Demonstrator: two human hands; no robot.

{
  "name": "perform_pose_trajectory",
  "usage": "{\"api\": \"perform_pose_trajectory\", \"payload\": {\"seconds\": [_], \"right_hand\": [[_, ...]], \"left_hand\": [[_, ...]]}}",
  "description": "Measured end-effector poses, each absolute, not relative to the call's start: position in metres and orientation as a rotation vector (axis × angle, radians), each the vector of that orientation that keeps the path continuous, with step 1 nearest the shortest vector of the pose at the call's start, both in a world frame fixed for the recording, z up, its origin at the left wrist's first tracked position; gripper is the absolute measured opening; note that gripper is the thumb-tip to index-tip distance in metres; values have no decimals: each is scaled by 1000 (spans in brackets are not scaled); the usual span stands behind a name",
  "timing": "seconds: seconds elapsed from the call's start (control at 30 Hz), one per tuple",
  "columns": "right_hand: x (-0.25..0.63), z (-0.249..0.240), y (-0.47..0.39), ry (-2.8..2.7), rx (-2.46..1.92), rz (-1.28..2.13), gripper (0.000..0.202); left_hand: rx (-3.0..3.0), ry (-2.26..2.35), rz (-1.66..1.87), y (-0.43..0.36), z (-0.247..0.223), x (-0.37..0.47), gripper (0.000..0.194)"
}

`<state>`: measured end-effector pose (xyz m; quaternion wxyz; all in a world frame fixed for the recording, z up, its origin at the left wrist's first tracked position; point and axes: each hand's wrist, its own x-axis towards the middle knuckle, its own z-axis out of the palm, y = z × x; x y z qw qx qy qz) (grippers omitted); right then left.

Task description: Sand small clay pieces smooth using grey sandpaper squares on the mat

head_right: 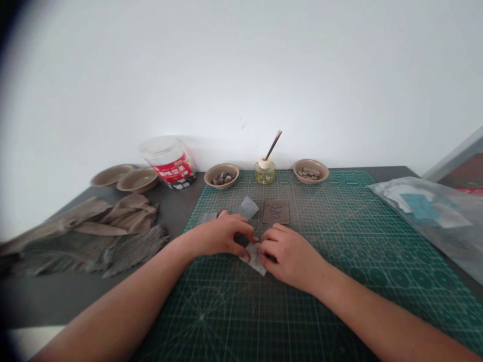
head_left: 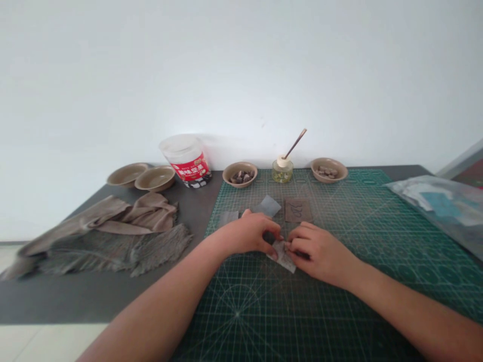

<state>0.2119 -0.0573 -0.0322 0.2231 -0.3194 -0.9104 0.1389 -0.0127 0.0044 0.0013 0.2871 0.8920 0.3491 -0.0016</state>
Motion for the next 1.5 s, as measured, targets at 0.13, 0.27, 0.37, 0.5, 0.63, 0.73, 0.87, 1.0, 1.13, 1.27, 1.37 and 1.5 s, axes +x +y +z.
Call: {"api": "perform_pose_trajectory", "payload": {"seconds": [0.13,0.27,0.37,0.5,0.63,0.73,0.87,1.0,1.13,1.27,1.37,1.5], "right_hand": [[211,-35,-56,-2531,-819,371,12],[213,-34,-52,-2371,-987,423,5],[214,-32,-50,-2077,-1165,625,12],[213,-30,-47,-1758,-1171,918,29],[213,-26,-50,-1796,-1228,946,38],[210,-22,-61,-2102,-1387,738,55],[198,-18,-71,-2317,-1437,632,50],[188,-10,-64,-2304,-1495,819,33],[186,1,-54,-2335,-1376,880,17],[191,6,-46,-2226,-1252,743,20],[194,3,-43,-2162,-1228,806,22],[196,-5,-43,-2106,-1198,892,31]], "left_hand": [[2398,915,-22,5,1,-12,29],[2439,891,48,4,5,-13,33],[2434,824,266,2,9,-13,32],[2370,689,486,2,10,-13,15],[2300,745,679,5,6,-12,14],[2232,930,881,8,2,-12,16],[2206,1088,976,12,-2,-11,15],[2164,1142,1021,13,-2,-12,13],[2161,1139,1022,13,-2,-13,13],[2133,1135,1040,13,-4,-13,13],[2063,1143,1073,15,-6,-14,15],[1976,1098,1088,18,-10,-14,17]]}}
